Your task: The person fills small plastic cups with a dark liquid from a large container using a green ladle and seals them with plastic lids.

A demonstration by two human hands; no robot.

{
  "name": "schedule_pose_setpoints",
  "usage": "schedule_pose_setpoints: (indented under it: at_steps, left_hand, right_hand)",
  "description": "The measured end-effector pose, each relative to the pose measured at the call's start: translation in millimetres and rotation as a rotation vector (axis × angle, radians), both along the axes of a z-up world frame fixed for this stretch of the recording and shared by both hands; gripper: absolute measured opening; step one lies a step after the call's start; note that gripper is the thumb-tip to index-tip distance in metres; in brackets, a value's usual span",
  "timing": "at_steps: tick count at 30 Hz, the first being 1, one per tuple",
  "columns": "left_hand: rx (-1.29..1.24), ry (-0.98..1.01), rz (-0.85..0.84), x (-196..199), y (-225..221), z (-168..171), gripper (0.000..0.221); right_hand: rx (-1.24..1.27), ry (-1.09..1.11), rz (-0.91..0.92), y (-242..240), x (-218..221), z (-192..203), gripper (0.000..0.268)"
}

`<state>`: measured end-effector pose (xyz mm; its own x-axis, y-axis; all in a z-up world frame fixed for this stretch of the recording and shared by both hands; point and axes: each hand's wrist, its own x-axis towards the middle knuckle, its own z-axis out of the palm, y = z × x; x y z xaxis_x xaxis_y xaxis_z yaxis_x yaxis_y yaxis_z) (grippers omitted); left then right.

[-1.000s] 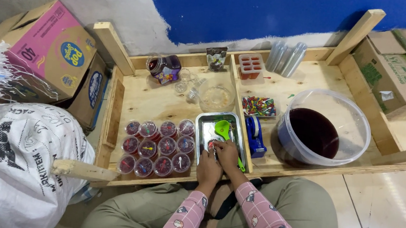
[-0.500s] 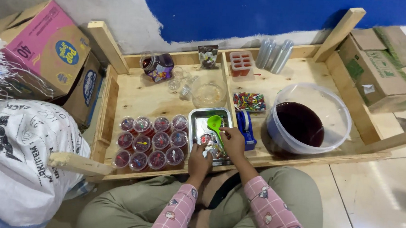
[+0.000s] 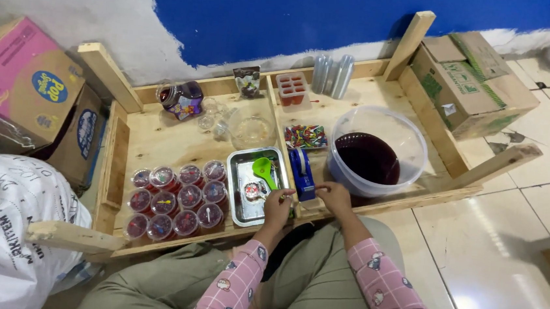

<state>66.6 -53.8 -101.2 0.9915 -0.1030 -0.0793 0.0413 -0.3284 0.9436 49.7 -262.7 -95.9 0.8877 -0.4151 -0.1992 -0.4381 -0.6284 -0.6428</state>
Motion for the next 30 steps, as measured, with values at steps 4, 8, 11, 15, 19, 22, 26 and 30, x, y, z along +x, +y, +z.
schedule_pose_setpoints:
  at_steps: [4,8,11,15,19,22,26,30]
  left_hand:
    - [-0.165,0.161,-0.075,0.7,-34.8,20.4,0.036]
    - [-0.401,0.409,-0.086,17.3,-49.9,15.7,0.044]
    - [-0.43,0.478,-0.069,22.6,-59.0,7.6,0.046]
    - [-0.516,0.575,-0.016,36.5,-66.2,-12.1,0.047]
    - [-0.521,0.614,0.004,45.6,-68.9,-27.4,0.046]
    - [-0.564,0.646,0.032,46.6,-68.0,-30.2,0.046]
    - [-0.598,0.668,0.054,46.4,-65.0,-33.9,0.044]
    - [-0.551,0.674,0.077,42.9,-63.7,-31.0,0.043]
  right_hand:
    - [-0.094,-0.007,0.023,6.5,12.4,-7.8,0.028]
    - [-0.03,0.1,0.088,11.8,16.6,0.1,0.034]
    - [-0.036,0.157,0.112,13.6,23.8,-2.6,0.034]
    - [-0.016,0.211,0.073,4.7,41.7,-34.9,0.034]
    - [0.05,0.182,-0.036,-1.1,51.6,-58.8,0.03]
    - [0.078,0.174,-0.076,-4.7,57.2,-77.3,0.029]
    - [0.32,0.06,-0.185,4.3,48.8,-54.7,0.017]
    - [0.391,0.058,-0.241,13.0,40.3,-35.5,0.027]
